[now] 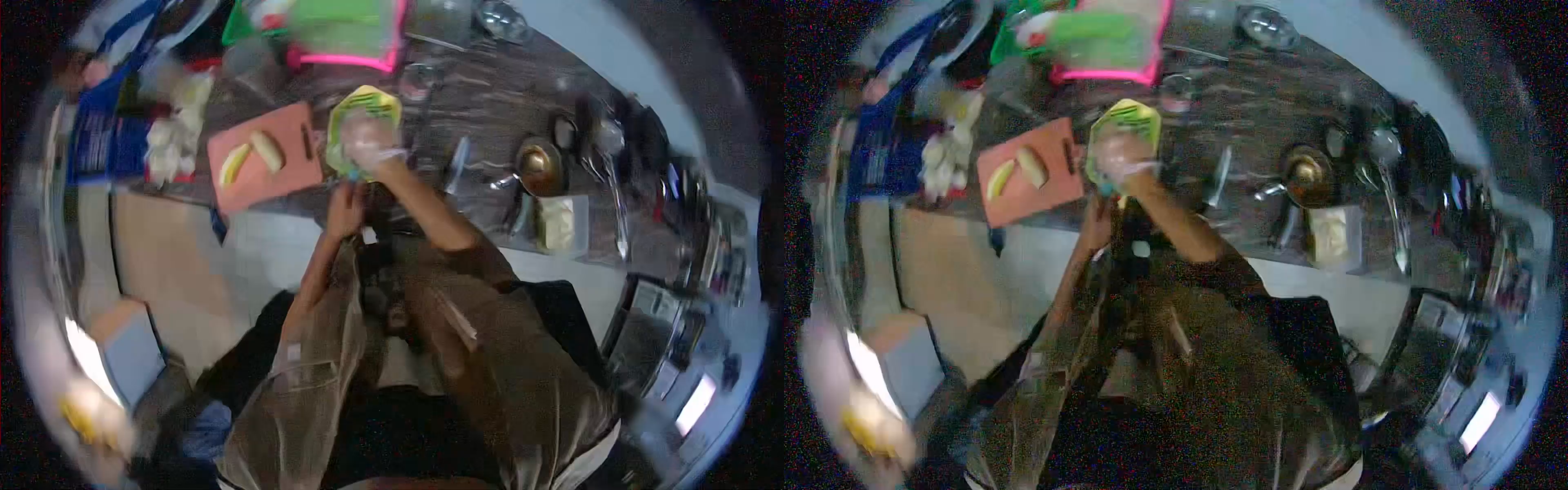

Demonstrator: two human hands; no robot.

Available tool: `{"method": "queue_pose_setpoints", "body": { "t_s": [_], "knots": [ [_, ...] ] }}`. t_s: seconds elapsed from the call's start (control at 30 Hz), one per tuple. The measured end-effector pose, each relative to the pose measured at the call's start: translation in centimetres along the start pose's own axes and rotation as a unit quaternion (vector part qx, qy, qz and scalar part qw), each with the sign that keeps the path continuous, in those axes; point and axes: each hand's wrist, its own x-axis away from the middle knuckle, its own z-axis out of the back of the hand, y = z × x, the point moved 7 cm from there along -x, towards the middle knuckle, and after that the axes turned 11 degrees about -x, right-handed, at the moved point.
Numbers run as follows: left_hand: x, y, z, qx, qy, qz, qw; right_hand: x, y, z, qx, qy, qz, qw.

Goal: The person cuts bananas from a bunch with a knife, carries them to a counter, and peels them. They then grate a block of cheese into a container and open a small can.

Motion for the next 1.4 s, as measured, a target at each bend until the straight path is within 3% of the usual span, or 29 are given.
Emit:
{"method": "queue_pose_setpoints", "body": {
  "t_s": [0.03,0.07,0.1,0.17,0.23,0.37,0.43,0.53,0.57,0.63,0.67,0.73,0.77,0.8,0.83,0.87,0.9,0.97,1.03,1.1,1.17,1.2,1.3,1.4],
  "knots": [
    [0.6,2.3,1.3,0.101,0.035,0.007,0.994,-1.3,-0.3,0.5,0.216,-0.038,-0.139,0.966],
    [-0.3,1.8,1.0,0.025,-0.029,0.072,0.997,-2.2,-2.7,1.1,0.279,-0.049,-0.082,0.956],
    [-0.6,1.0,0.0,0.080,0.091,-0.023,0.992,-2.9,-0.3,1.0,0.362,-0.044,-0.217,0.906],
    [-0.4,2.5,1.3,0.062,0.079,0.012,0.995,-2.6,3.8,2.4,0.360,-0.141,-0.233,0.892],
    [-1.0,2.0,-0.1,0.123,-0.010,0.068,0.990,-3.9,-0.4,3.4,0.346,-0.015,-0.207,0.915],
    [-2.8,1.1,-0.8,0.131,-0.055,0.075,0.987,-0.8,-4.8,1.3,0.389,-0.093,-0.201,0.894],
    [-3.2,1.6,-1.6,0.129,-0.035,-0.015,0.991,0.8,-3.7,1.5,0.395,-0.089,-0.150,0.902],
    [-2.3,3.5,0.7,0.091,-0.050,0.041,0.994,-0.5,-2.2,2.7,0.427,-0.062,-0.099,0.897],
    [-2.4,4.0,1.2,0.089,-0.079,0.063,0.991,-2.2,-3.2,2.9,0.418,-0.046,-0.151,0.895],
    [-2.1,5.4,2.6,0.090,-0.049,0.042,0.994,-4.2,-1.9,4.0,0.342,-0.011,-0.083,0.936],
    [-1.7,5.7,3.1,0.094,-0.077,0.065,0.990,-5.3,-0.7,4.6,0.342,-0.015,-0.080,0.936],
    [-1.6,5.7,3.3,0.098,-0.101,0.087,0.986,-7.0,2.2,6.9,0.440,-0.012,-0.193,0.877],
    [-1.7,5.5,3.4,0.128,-0.065,0.079,0.987,-6.5,2.9,7.4,0.439,-0.013,-0.190,0.878],
    [-1.9,5.0,3.3,0.157,-0.028,0.069,0.985,-5.6,3.7,7.9,0.269,0.036,-0.191,0.943],
    [-2.3,4.1,2.6,0.158,-0.023,0.069,0.985,-4.9,4.6,8.5,0.089,0.081,-0.187,0.975],
    [-2.9,2.9,1.6,0.156,0.004,0.063,0.986,-4.5,2.9,9.1,0.235,0.108,-0.118,0.959],
    [-3.2,2.8,2.0,0.154,0.031,0.058,0.986,-3.7,2.6,8.9,0.236,0.104,-0.117,0.959],
    [-3.5,2.1,1.3,0.153,0.009,0.081,0.985,-1.4,2.8,7.3,-0.069,0.098,-0.144,0.982],
    [-4.2,2.0,0.4,0.124,-0.003,0.058,0.991,-0.5,-3.8,4.1,0.212,0.025,-0.214,0.953],
    [-3.6,2.9,0.5,0.107,-0.009,0.040,0.993,1.0,-4.2,2.9,0.329,0.001,-0.187,0.926],
    [-3.8,2.9,-0.1,0.136,0.029,-0.028,0.990,3.7,3.4,4.9,0.103,0.044,-0.120,0.986],
    [-3.8,3.9,0.9,0.138,0.034,-0.042,0.989,1.3,-2.0,3.8,0.335,0.015,-0.080,0.939],
    [-3.2,5.8,1.4,0.137,-0.010,-0.009,0.990,0.2,-1.3,4.8,0.366,0.043,-0.174,0.913],
    [-3.8,4.5,0.6,0.074,-0.076,0.033,0.994,-2.4,-0.8,4.7,0.319,0.052,-0.139,0.936]
  ]
}}
